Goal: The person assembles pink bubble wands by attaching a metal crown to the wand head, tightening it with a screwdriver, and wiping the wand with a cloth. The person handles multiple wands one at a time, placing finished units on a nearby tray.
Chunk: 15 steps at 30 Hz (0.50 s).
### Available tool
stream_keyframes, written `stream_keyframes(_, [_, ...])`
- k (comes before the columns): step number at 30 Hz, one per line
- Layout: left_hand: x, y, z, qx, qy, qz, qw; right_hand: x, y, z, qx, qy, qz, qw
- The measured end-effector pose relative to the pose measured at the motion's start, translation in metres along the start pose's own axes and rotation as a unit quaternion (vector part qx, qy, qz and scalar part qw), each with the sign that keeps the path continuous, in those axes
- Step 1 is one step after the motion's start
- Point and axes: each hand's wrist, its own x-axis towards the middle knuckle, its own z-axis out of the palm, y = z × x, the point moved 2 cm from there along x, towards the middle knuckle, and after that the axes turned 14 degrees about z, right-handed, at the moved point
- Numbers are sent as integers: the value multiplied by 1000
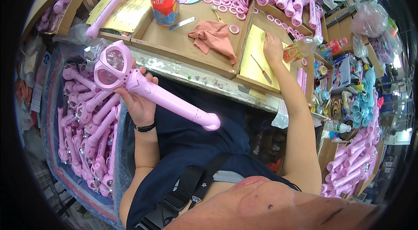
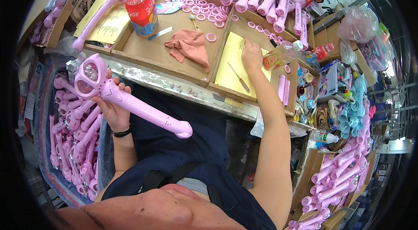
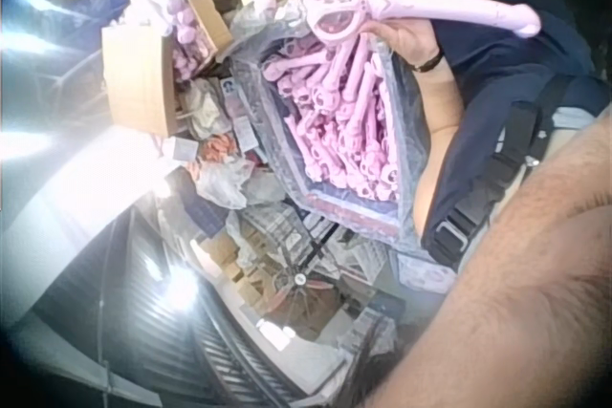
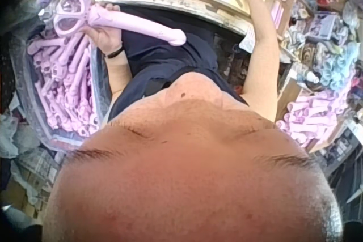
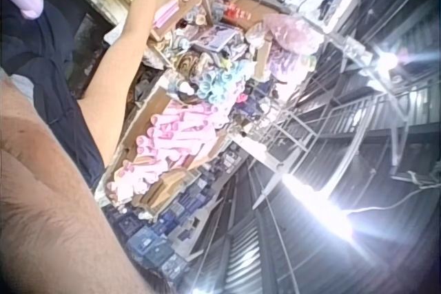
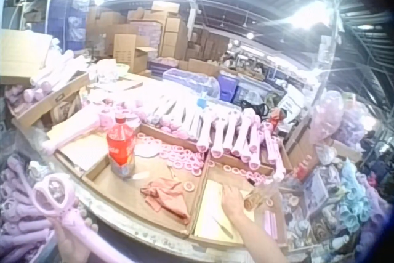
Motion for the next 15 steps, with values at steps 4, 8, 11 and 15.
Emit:
stream_keyframes(4, [0,-1,1,-2,3,-3,1000,0,0,-1,-8,-2,4,1000])
stream_keyframes(8, [1,-3,1,-19,0,-8,1000,-1,0,-2,-9,4,-12,1000])
stream_keyframes(11, [0,-4,0,-17,-1,-6,1000,-3,0,-3,1,4,-11,1000])
stream_keyframes(15, [0,-4,0,-14,-1,-4,1000,-3,-1,-4,10,6,-8,1000])
